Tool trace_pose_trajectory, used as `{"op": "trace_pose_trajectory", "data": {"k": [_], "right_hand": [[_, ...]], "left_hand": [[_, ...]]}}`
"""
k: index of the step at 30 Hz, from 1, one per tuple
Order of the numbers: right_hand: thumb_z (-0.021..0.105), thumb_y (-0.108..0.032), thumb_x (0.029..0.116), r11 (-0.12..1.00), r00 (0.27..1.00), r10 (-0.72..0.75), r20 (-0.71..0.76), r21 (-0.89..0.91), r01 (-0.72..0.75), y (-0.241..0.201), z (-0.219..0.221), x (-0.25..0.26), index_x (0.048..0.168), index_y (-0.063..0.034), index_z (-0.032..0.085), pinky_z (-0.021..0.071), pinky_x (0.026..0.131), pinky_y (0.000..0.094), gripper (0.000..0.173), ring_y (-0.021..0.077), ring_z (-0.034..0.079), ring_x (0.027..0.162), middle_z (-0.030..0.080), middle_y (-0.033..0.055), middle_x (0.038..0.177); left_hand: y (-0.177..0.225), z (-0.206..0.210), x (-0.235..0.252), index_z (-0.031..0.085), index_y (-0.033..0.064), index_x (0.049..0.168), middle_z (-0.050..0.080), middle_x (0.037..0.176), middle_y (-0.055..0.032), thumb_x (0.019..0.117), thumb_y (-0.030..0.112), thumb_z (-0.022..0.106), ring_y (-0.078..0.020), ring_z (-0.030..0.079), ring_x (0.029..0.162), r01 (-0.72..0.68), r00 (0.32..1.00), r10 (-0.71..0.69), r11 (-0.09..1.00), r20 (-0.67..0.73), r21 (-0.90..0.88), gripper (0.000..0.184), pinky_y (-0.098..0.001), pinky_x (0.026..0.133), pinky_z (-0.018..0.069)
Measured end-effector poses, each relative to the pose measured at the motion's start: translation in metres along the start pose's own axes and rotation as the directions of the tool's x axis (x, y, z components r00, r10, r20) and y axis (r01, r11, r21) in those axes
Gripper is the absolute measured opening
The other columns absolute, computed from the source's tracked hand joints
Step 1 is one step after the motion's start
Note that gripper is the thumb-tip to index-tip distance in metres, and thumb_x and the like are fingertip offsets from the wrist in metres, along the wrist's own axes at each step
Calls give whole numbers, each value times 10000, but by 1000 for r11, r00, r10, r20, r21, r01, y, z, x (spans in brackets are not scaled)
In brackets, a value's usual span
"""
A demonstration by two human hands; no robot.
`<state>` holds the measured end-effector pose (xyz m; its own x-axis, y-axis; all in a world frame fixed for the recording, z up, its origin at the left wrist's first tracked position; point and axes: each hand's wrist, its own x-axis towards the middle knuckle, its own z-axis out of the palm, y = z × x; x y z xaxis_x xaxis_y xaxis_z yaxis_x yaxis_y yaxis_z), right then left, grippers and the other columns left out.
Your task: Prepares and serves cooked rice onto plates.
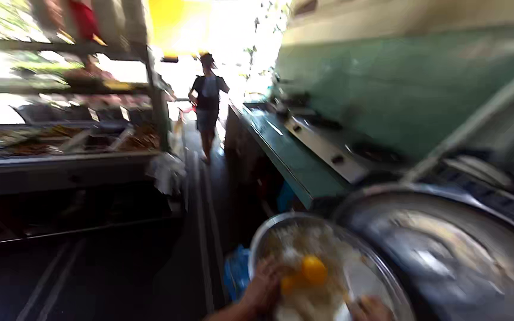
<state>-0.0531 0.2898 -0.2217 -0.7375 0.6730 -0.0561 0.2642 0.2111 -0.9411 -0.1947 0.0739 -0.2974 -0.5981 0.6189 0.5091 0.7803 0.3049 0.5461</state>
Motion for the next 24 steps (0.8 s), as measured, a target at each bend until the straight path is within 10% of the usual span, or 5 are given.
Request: {"op": "trace_pose_trajectory", "data": {"k": [5, 9, 13, 18, 24], "right_hand": [[667, 70, 890, 976, 952, 218, 215, -67, -209, -9, -67, -10, 1492, 50, 385, 585, 895, 413, 665, 254, 691, 1049, 653, 231, 1253], [659, 62, 886, 923, 821, 265, 505, -380, -65, -18, -91, -25, 1349, 60, 544, 561, 861, 409, 477, 216, 685, 920, 705, 163, 1047], [676, -52, 921, 522, 721, 461, 517, -815, 251, -51, -78, -34, 1248, -63, 679, 486, 973, 605, 327, 387, 644, 1125, 693, 201, 1150], [691, -7, 876, 143, 674, 602, 429, -888, 438, -98, -49, -50, 1120, -26, 693, 531, 849, 583, 245, 403, 660, 1072, 690, 194, 1111], [695, -97, 892, 200, 664, 569, 485, -865, 461, -65, -43, -30, 1051, -31, 700, 524, 866, 572, 173, 382, 664, 1041, 694, 173, 1058]], "left_hand": [[15, -14, 10, 680, 43, 1305, 507, 1539, -148, 988, 142, 585, -358, 339, 1511, 131, 929, -147, 989, 339, 70, 346, -540, 1242, 260], [17, -8, 8, 705, 19, 1253, 540, 1503, -164, 961, 97, 589, -381, 380, 1483, 94, 949, -121, 990, 290, 103, 323, -557, 1211, 301], [16, -6, 5, 723, 13, 1214, 559, 1489, -151, 973, 87, 543, -374, 418, 1462, 79, 959, -109, 989, 263, 123, 309, -559, 1191, 333], [12, 0, 0, 746, 14, 1147, 613, 1426, -154, 949, 69, 533, -384, 502, 1395, 34, 987, -51, 994, 154, 107, 296, -573, 1137, 397], [8, 7, -6, 773, 33, 1083, 659, 1370, -128, 932, 74, 532, -369, 568, 1332, 31, 997, -37, 994, 60, 102, 287, -564, 1103, 436]]}}
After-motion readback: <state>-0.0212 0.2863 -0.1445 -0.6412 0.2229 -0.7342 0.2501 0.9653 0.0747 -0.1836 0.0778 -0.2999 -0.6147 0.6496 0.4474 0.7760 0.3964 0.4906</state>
